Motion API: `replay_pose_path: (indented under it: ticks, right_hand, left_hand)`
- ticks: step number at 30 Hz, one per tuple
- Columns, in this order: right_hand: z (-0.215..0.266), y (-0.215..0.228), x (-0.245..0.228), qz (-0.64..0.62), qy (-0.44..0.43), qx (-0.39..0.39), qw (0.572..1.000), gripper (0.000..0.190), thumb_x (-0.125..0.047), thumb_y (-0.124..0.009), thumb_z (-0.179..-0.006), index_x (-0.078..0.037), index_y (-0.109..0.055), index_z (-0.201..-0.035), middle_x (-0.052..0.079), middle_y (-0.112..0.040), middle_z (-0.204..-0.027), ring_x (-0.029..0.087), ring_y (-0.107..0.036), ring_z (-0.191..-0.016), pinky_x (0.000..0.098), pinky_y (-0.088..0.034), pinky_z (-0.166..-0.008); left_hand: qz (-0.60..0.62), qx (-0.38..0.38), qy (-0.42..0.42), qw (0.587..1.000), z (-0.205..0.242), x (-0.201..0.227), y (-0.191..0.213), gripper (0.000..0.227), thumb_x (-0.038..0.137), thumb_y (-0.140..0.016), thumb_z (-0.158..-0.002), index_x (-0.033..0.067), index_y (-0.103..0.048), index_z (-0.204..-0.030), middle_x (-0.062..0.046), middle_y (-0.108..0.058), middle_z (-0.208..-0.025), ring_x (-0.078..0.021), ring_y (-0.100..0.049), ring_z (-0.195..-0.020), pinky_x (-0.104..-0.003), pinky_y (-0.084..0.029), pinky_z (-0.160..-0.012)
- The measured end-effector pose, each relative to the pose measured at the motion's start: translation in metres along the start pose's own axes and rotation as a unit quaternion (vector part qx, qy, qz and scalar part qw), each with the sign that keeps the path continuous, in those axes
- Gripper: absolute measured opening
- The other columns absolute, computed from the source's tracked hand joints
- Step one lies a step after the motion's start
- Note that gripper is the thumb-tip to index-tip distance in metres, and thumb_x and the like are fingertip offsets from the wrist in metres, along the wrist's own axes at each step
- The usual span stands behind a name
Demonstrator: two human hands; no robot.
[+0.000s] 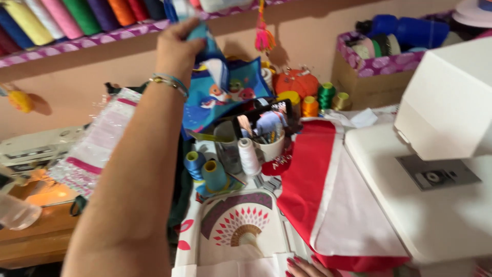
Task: Preparing fabric and embroidered patches in an embroidery hoop
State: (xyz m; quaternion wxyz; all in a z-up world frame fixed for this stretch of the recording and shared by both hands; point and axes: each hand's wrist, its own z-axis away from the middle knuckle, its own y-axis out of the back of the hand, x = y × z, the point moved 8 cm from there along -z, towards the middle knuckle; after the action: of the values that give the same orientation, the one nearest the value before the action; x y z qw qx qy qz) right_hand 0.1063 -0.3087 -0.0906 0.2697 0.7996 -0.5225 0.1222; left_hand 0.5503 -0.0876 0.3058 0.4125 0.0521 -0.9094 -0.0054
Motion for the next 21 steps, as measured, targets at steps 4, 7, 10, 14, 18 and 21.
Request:
replay_pose_path:
  ticks: [4, 7, 10, 14, 18, 21]
  right_hand:
    - [-0.049, 0.036, 0.015, -0.055, -0.015, -0.128, 0.990, 0.030, -0.030, -0.043, -0.114, -0.020, -0.056, -0.140, -0.007, -0.065, -0.140, 0.010, -0.063, -0.128, 0.0282, -0.047, -0.107]
    - [-0.068, 0.044, 0.022, -0.070, -0.037, -0.138, 0.987, 0.027, -0.027, -0.049, -0.111, -0.021, -0.063, -0.134, -0.005, -0.065, -0.140, 0.011, -0.063, -0.127, 0.0324, -0.050, -0.107]
    - [-0.072, 0.049, 0.024, -0.117, -0.074, -0.129, 0.982, 0.029, -0.025, -0.044, -0.112, -0.018, -0.067, -0.128, -0.001, -0.069, -0.135, 0.015, -0.066, -0.124, 0.0343, -0.052, -0.106]
    - [-0.061, 0.043, 0.021, -0.144, -0.088, -0.161, 0.972, 0.033, -0.021, -0.039, -0.113, -0.016, -0.067, -0.130, 0.002, -0.066, -0.139, 0.019, -0.065, -0.127, 0.0399, -0.049, -0.108]
    - [-0.054, 0.039, 0.017, -0.162, -0.098, -0.161, 0.969, 0.032, -0.018, -0.040, -0.112, -0.016, -0.065, -0.130, 0.003, -0.066, -0.140, 0.021, -0.065, -0.127, 0.0420, -0.048, -0.108]
    - [-0.060, 0.043, 0.019, -0.176, -0.096, -0.168, 0.965, 0.037, -0.025, -0.035, -0.114, -0.015, -0.067, -0.130, 0.006, -0.066, -0.140, 0.024, -0.063, -0.130, 0.0425, -0.046, -0.109]
  left_hand:
    - [0.073, -0.098, -0.059, 0.991, 0.059, 0.112, -0.064, 0.021, -0.006, -0.070, -0.080, 0.0140, -0.064, -0.079, 0.011, -0.051, -0.075, -0.0010, -0.047, -0.069, -0.022, -0.043, -0.059]
    - [0.197, -0.176, -0.114, 0.958, 0.090, 0.153, -0.102, 0.022, -0.004, -0.079, -0.088, 0.0112, -0.070, -0.101, -0.001, -0.075, -0.102, -0.0140, -0.072, -0.092, -0.035, -0.066, -0.087]
    - [0.179, -0.222, -0.073, 0.956, 0.125, 0.162, -0.131, 0.035, -0.007, -0.078, -0.089, 0.0088, -0.072, -0.120, 0.000, -0.074, -0.108, -0.0108, -0.070, -0.091, -0.025, -0.065, -0.079]
    - [0.057, -0.230, -0.049, 0.970, 0.190, 0.133, -0.154, 0.054, 0.008, -0.074, -0.093, 0.0211, -0.059, -0.143, -0.003, -0.065, -0.142, -0.0141, -0.062, -0.123, -0.028, -0.053, -0.104]
    - [-0.006, -0.269, 0.152, 0.951, 0.303, -0.004, -0.189, 0.058, 0.021, -0.080, -0.082, 0.0187, -0.065, -0.138, -0.006, -0.066, -0.136, -0.0169, -0.067, -0.117, -0.027, -0.055, -0.102]
    - [-0.052, -0.396, 0.306, 0.864, 0.374, -0.026, -0.191, 0.091, 0.033, -0.080, -0.076, 0.0145, -0.041, -0.156, -0.002, -0.052, -0.156, -0.0141, -0.053, -0.137, -0.022, -0.035, -0.117]
